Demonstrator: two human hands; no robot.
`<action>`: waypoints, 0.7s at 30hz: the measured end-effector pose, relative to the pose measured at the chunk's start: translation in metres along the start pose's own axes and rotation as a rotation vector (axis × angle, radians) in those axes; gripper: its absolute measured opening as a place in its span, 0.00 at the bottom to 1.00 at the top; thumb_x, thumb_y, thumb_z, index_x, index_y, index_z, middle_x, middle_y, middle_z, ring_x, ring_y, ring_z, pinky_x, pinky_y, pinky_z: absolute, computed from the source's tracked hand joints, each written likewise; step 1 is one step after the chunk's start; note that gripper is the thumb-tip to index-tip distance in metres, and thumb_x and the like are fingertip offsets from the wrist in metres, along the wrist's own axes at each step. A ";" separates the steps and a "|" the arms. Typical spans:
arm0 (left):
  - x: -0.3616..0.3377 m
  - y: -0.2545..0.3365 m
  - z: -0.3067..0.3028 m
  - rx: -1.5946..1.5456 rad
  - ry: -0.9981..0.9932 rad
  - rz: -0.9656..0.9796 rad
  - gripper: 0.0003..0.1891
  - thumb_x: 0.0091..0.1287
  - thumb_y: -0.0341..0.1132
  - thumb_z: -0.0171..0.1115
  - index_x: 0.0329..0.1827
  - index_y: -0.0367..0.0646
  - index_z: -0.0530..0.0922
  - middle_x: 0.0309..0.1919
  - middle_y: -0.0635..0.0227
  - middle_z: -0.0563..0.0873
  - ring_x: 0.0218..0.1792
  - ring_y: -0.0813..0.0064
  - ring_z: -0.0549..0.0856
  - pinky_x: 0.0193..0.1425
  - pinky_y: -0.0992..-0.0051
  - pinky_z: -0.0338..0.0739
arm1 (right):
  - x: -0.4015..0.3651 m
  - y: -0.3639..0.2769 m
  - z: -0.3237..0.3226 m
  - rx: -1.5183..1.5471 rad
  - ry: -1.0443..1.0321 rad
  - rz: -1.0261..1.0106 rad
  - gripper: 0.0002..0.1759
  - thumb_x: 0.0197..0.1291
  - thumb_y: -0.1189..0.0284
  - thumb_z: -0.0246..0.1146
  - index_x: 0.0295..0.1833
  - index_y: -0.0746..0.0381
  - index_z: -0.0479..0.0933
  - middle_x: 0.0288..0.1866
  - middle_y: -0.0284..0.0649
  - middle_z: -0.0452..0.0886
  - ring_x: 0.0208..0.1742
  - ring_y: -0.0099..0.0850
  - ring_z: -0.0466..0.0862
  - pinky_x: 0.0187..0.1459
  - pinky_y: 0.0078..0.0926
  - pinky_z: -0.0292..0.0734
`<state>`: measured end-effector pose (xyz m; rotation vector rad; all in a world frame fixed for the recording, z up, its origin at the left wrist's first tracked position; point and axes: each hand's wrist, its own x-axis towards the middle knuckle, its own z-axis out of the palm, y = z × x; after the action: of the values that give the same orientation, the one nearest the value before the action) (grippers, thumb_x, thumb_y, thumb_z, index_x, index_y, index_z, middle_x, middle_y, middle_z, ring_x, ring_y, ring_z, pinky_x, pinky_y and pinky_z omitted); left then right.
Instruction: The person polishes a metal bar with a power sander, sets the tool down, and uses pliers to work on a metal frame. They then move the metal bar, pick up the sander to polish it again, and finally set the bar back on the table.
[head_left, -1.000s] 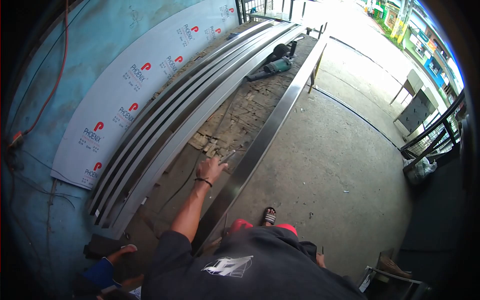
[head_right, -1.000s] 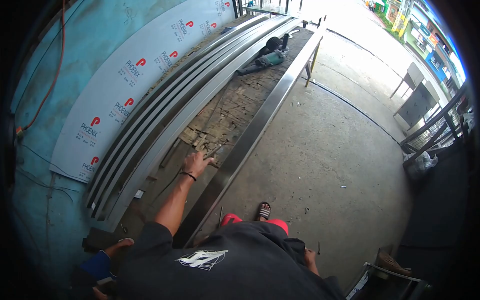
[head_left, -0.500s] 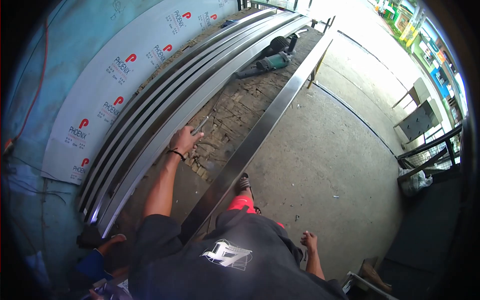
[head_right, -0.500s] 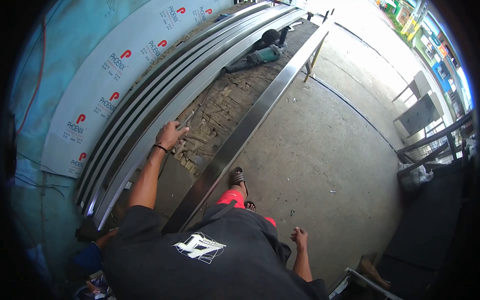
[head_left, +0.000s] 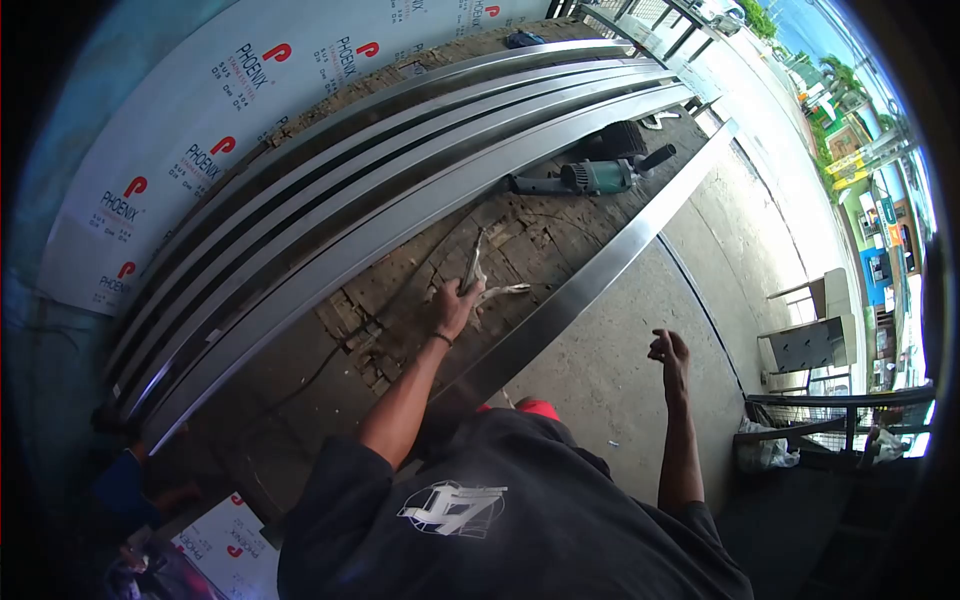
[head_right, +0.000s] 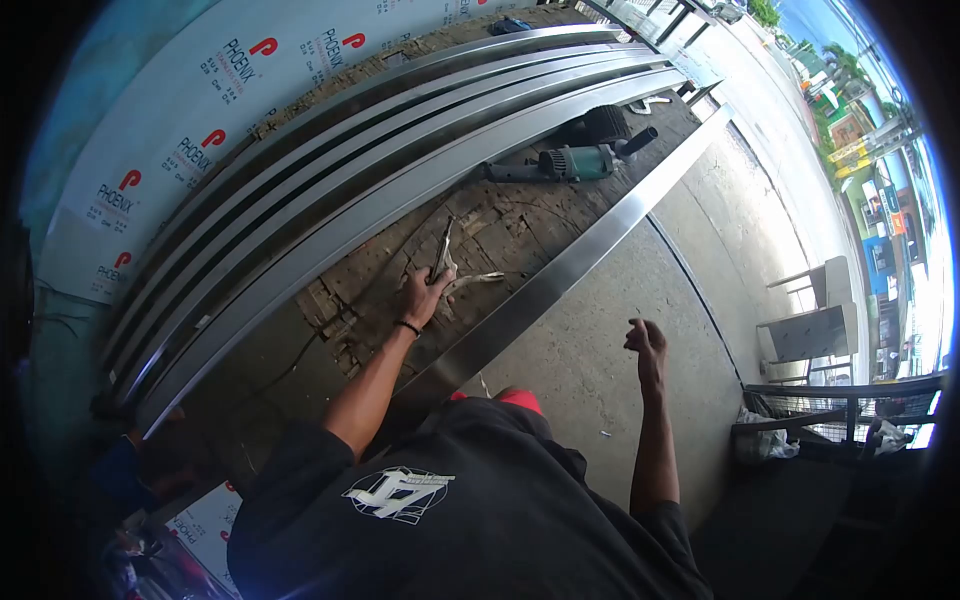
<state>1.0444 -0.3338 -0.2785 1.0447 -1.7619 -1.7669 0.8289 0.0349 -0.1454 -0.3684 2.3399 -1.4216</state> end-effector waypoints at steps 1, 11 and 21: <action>-0.004 0.006 -0.003 -0.052 -0.028 -0.003 0.20 0.68 0.46 0.67 0.31 0.33 0.79 0.21 0.66 0.82 0.23 0.72 0.87 0.24 0.67 0.76 | 0.023 -0.016 0.004 0.036 -0.004 -0.039 0.23 0.71 0.53 0.59 0.50 0.64 0.81 0.33 0.34 0.79 0.36 0.23 0.81 0.42 0.25 0.78; -0.048 0.032 -0.028 -0.116 -0.068 -0.174 0.13 0.67 0.38 0.68 0.40 0.34 0.82 0.32 0.68 0.85 0.27 0.78 0.85 0.32 0.73 0.80 | 0.308 -0.079 0.043 0.130 0.244 -0.257 0.42 0.59 0.47 0.69 0.67 0.66 0.68 0.61 0.51 0.77 0.61 0.41 0.77 0.62 0.38 0.72; -0.079 0.061 0.001 0.131 0.302 -0.266 0.14 0.66 0.39 0.68 0.40 0.33 0.82 0.32 0.68 0.85 0.27 0.78 0.83 0.31 0.76 0.78 | 0.436 -0.092 0.062 0.328 -0.024 -0.577 0.17 0.62 0.63 0.71 0.28 0.64 0.78 0.23 0.29 0.75 0.26 0.18 0.73 0.30 0.20 0.68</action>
<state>1.0804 -0.2795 -0.2034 1.5726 -1.6253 -1.5505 0.4694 -0.2338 -0.1682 -1.0108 2.0078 -2.0020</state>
